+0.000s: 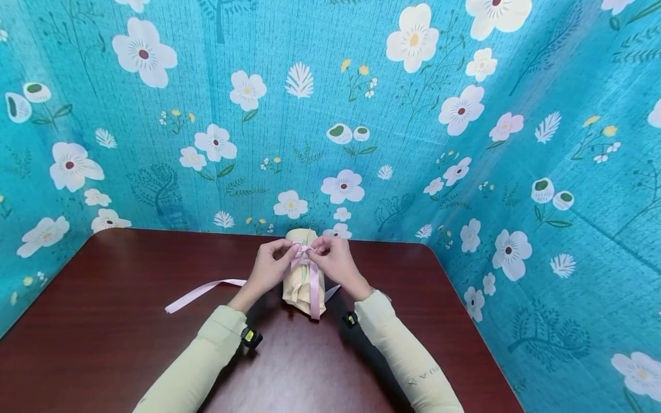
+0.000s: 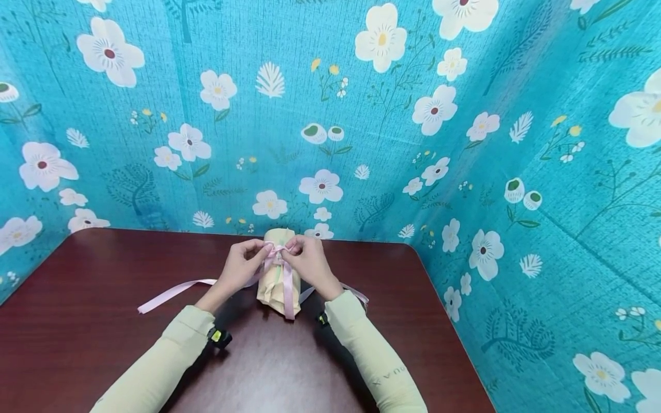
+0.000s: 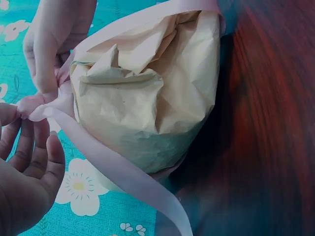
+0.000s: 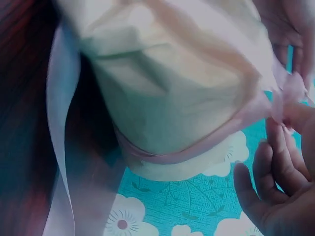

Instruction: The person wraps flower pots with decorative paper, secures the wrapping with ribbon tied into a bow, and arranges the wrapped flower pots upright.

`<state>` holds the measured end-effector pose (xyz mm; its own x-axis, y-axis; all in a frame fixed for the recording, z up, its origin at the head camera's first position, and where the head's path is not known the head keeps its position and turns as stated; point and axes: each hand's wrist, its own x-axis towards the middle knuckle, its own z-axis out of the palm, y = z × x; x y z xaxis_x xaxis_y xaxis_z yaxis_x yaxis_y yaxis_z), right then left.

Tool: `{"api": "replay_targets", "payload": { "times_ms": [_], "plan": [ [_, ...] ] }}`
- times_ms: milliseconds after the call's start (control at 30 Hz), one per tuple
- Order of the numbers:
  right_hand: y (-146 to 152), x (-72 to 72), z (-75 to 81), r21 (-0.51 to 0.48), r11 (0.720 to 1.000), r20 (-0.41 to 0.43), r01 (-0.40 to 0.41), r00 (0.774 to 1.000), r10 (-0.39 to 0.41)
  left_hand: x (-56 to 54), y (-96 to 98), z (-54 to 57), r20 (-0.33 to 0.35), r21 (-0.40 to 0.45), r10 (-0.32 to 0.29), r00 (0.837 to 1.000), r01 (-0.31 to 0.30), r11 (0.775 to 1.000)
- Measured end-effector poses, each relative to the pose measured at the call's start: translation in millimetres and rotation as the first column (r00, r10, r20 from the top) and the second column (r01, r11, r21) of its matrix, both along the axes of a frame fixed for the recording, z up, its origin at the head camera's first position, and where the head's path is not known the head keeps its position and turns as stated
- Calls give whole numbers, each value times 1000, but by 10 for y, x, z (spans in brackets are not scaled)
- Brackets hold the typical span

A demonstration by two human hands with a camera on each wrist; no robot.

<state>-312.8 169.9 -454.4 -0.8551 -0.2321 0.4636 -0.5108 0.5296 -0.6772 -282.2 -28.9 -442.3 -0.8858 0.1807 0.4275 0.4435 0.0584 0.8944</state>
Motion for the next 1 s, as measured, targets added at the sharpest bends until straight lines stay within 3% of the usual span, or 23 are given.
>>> {"api": "replay_targets", "payload": {
  "times_ms": [200,367,533,800,1000],
  "plan": [
    [-75,5,31,134,986,-49,94,995,-89,19,35,-1,21,2,-41,999,41,999],
    [-99,-18,61,218,974,-51,64,997,-54,9,59,17,4,2,-35,999,35,999],
    [-49,-26,63,152,988,-25,19,1000,-16,-6,51,-2,22,-22,-30,999,31,999],
    [35,-34,94,52,999,44,-13,999,11,-228,65,-277,-11,-22,41,999,-41,999],
    [99,-23,96,17,987,133,-157,979,154,-257,54,-318,-5,-19,47,999,-47,999]
  ]
}}
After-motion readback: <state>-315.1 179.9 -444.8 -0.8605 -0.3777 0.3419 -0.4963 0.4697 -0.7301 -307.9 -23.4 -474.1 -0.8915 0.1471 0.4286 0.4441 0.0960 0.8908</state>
